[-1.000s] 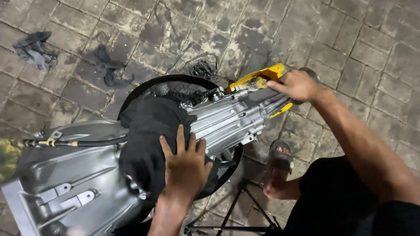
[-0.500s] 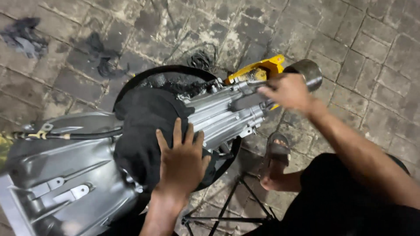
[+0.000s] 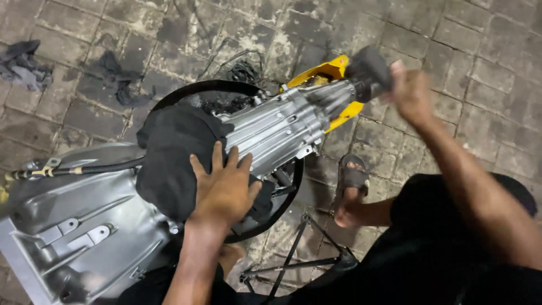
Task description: The person scrubs a silver engine block with a wire brush while holding a black cloth in the other hand. The engine is placed on a black tray on the floor, and the person repeatedly scrubs the same area without moving to other parts.
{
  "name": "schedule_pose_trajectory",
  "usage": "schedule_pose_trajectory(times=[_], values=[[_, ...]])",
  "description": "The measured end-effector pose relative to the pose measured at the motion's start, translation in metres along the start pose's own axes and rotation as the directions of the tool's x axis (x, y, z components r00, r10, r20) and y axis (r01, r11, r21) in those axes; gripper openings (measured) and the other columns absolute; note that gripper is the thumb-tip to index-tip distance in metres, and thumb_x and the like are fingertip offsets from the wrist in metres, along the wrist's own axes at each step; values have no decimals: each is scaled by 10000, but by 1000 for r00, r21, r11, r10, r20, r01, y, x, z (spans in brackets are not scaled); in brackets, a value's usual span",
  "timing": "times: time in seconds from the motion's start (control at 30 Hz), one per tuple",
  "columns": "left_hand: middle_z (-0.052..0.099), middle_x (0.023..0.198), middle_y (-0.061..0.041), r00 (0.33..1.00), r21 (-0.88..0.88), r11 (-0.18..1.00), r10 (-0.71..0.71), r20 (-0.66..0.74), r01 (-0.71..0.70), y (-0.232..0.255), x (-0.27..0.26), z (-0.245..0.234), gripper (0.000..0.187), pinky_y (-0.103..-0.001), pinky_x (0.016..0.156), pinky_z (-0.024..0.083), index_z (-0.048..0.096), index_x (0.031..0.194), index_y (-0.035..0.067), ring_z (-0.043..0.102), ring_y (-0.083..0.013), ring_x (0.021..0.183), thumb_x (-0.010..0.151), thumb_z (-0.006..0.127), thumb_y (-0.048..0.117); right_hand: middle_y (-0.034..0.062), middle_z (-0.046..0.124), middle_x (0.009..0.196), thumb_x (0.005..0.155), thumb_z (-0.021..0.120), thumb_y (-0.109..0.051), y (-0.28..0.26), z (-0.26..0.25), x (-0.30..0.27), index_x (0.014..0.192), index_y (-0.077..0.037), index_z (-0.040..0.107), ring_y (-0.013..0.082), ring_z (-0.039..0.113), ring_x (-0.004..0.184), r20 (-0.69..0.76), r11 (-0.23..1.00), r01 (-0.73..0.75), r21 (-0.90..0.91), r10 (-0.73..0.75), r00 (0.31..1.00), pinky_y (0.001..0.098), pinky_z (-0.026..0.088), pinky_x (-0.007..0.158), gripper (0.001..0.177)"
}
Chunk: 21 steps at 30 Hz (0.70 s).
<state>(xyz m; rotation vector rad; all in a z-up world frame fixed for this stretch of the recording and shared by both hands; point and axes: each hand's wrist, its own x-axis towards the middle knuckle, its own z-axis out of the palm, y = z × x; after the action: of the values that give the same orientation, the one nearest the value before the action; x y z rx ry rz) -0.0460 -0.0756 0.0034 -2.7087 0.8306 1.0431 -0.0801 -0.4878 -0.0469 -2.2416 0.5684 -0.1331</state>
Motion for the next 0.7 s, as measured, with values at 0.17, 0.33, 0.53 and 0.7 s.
schedule_pose_trajectory(times=[0.17, 0.33, 0.53, 0.7], values=[[348, 1638, -129, 999, 5, 1000, -2, -48, 2, 4, 4, 5, 614, -822, 1125, 37, 416, 1550, 206, 139, -418, 1569, 1005, 497, 477, 221, 662, 661, 1038, 605, -347, -22, 57, -31, 804, -25, 725, 403, 694, 684, 112, 998, -7, -60, 14, 994, 480, 547, 628, 416], [335, 1647, -155, 999, 1, 1000, -7, -37, 7, 5, -2, -5, 628, -832, 1116, 32, 377, 1578, 177, 138, -437, 1566, 1014, 485, 431, 227, 697, 684, 992, 547, -588, -19, 97, -14, 841, -76, 775, 472, 707, 793, 187, 892, 129, -433, -51, 981, 546, 530, 737, 581], [366, 1629, -156, 1000, -44, 999, 26, -6, -27, -4, -7, -15, 593, -782, 1170, -2, 439, 1534, 139, 101, -385, 1591, 1011, 513, 408, 235, 680, 650, 924, 601, -590, 31, 88, 1, 796, -86, 749, 453, 709, 719, 152, 812, 215, -542, -156, 976, 515, 554, 664, 541], [288, 1673, -108, 997, -31, 999, -11, 77, 14, 8, -7, -28, 602, -775, 1176, -3, 354, 1578, 198, 72, -354, 1592, 1039, 439, 454, 166, 678, 599, 884, 661, -675, -39, 98, -2, 777, -192, 782, 367, 729, 645, 150, 671, 351, -653, -340, 928, 414, 547, 579, 510]])
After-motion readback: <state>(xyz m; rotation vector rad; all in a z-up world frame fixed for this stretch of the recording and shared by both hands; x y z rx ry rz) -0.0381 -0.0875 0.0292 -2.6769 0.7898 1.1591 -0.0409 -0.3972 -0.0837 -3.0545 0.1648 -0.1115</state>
